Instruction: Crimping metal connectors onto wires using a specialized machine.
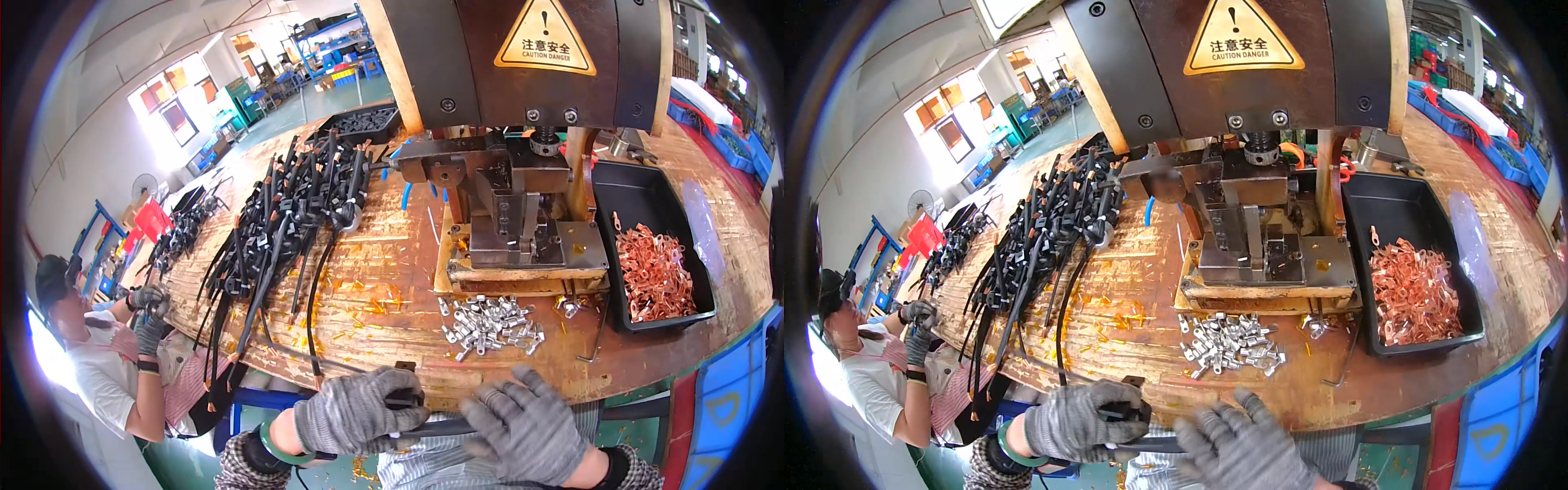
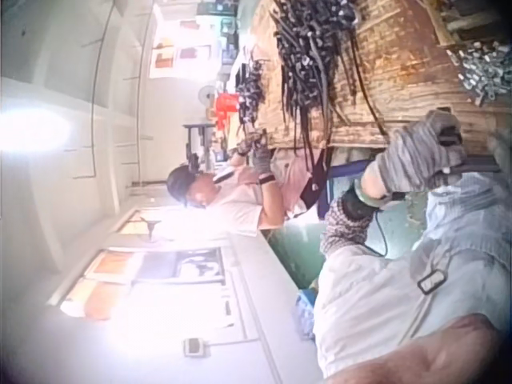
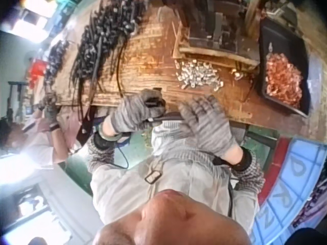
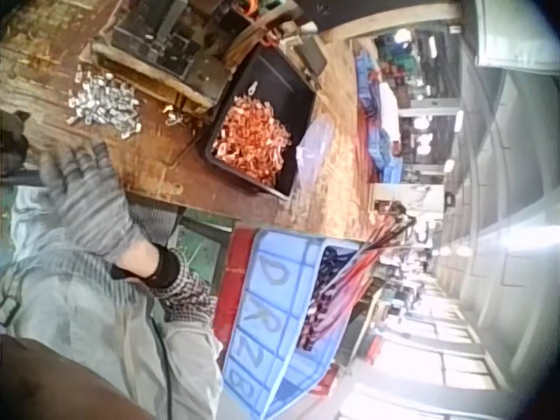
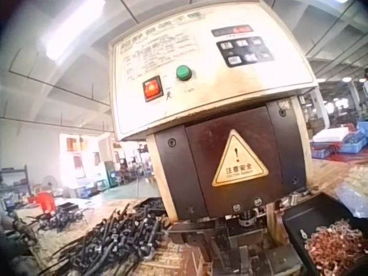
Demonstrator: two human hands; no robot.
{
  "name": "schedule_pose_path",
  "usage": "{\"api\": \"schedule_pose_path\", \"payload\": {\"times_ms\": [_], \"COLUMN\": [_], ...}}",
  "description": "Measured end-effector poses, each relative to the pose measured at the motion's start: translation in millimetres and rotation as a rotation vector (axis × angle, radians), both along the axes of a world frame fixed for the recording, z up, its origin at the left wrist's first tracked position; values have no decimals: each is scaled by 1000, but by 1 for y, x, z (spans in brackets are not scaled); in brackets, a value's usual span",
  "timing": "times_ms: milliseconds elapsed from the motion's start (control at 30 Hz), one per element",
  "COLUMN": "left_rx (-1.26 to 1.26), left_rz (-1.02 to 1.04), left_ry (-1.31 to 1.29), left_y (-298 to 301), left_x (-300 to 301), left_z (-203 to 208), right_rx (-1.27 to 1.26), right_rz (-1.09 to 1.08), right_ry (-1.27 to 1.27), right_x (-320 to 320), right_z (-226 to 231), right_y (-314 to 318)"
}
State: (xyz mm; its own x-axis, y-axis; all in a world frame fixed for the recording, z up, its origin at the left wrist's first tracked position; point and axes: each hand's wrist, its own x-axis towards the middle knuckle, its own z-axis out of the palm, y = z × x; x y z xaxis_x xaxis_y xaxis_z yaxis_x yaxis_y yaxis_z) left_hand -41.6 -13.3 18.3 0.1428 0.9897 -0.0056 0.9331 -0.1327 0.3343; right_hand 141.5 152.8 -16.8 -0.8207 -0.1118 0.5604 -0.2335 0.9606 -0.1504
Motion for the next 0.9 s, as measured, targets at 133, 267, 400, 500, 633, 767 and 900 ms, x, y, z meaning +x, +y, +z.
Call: {"api": "schedule_pose_path", "payload": {"times_ms": [133,267,400,500,633,767,900], "left_rx": [-86,-29,175,263,214,191,126], "left_rz": [0,-21,42,-4,-46,-62,16], "left_ry": [-67,-174,157,214,244,132,97], "left_y": [3,18,41,48,53,59,61], "left_x": [-16,-23,31,60,61,59,64], "left_z": [-37,-42,-21,-60,-66,-63,-57], "right_rx": [-325,-639,-923,-977,-1717,-1783,-1049], "right_rz": [-105,-171,-69,150,152,180,116], "right_ry": [-533,-500,-722,-298,-839,-1035,-582], "right_x": [23,33,20,18,27,30,30], "right_z": [-32,-52,-70,-93,-95,-94,-98], "right_y": [5,1,8,8,24,32,35]}}
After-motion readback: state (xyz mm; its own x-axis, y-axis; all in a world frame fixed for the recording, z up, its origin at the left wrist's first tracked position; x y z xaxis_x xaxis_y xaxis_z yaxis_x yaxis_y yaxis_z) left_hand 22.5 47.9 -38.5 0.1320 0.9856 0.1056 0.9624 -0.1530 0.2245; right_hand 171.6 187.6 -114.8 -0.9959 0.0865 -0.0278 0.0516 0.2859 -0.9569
